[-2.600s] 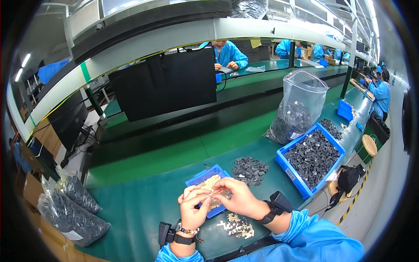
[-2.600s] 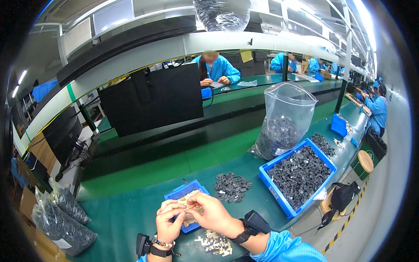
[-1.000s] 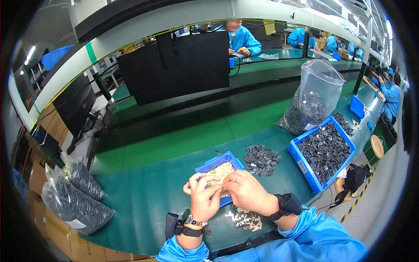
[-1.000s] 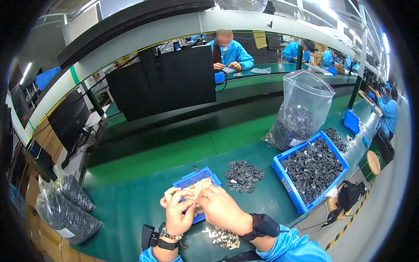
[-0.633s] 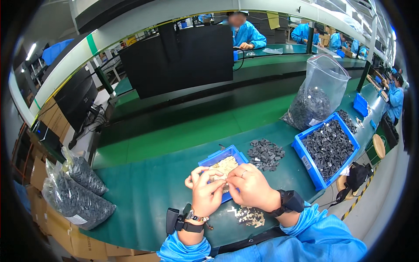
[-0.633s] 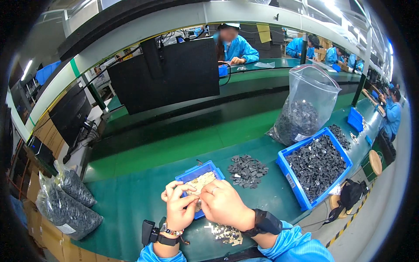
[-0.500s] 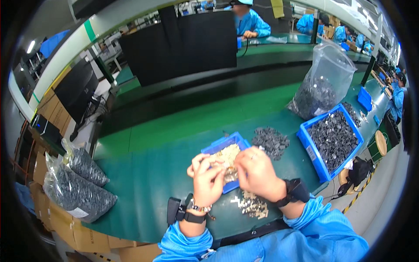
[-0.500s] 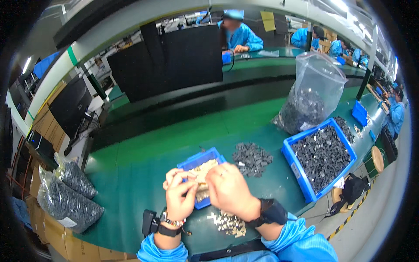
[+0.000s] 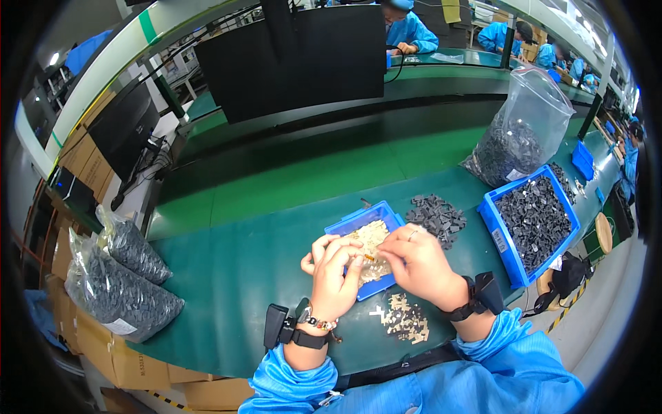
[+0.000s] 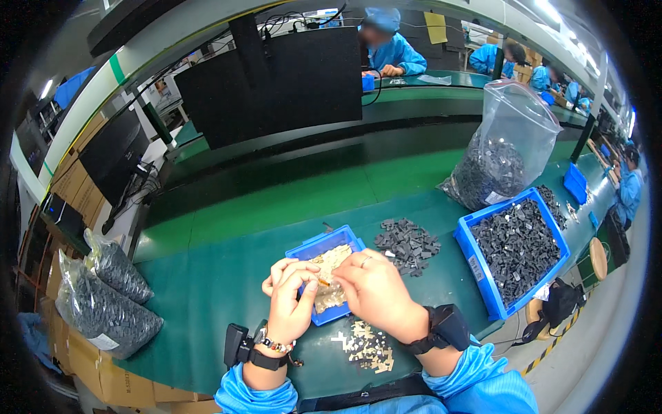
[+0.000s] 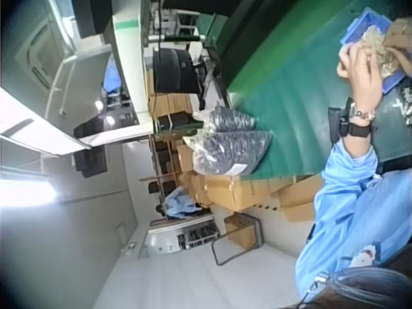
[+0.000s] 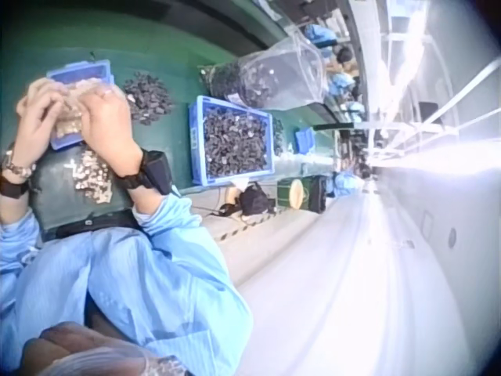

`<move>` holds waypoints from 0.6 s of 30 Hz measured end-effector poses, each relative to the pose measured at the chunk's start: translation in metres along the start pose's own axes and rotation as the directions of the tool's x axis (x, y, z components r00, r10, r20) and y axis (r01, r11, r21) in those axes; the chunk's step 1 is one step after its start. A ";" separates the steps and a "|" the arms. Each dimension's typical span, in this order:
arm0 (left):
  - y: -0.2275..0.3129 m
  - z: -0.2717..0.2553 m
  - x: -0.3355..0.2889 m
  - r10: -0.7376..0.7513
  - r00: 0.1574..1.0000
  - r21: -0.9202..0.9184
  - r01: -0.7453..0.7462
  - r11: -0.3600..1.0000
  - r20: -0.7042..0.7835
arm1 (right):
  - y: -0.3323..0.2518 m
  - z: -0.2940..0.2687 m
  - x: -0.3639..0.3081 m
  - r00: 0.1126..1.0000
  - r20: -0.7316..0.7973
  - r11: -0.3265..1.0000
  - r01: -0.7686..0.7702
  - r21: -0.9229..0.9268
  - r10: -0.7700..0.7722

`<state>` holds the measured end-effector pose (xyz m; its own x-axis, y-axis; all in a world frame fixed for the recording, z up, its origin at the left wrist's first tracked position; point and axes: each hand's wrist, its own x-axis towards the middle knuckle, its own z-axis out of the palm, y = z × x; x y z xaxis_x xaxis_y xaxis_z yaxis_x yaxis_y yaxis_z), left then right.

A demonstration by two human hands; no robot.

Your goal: Assembling small plastic and metal components at a factory workbench by fitting pieces together.

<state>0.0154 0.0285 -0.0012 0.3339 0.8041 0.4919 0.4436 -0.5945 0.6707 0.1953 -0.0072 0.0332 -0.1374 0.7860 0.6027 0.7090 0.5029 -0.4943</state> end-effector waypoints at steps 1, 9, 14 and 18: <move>0.002 -0.002 0.000 0.005 1.000 -0.004 -0.005 1.000 -0.001 | -0.004 0.001 0.002 1.000 0.002 0.998 0.009 0.070 -0.009; 0.003 -0.002 -0.002 0.001 1.000 -0.002 -0.001 1.000 -0.025 | -0.008 0.007 -0.002 0.993 0.110 0.990 -0.062 0.130 0.048; 0.001 0.003 0.000 -0.013 0.993 -0.052 0.008 0.999 -0.114 | -0.010 0.007 -0.003 0.990 0.091 0.981 -0.116 0.155 0.103; 0.006 0.001 0.000 0.015 0.997 -0.021 -0.016 1.000 -0.082 | -0.008 0.009 -0.002 0.990 0.075 0.972 -0.131 0.196 0.118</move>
<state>0.0193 0.0246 0.0021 0.2713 0.7931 0.5453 0.4205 -0.6073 0.6741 0.1834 -0.0094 0.0306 -0.1045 0.8648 0.4912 0.5714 0.4565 -0.6820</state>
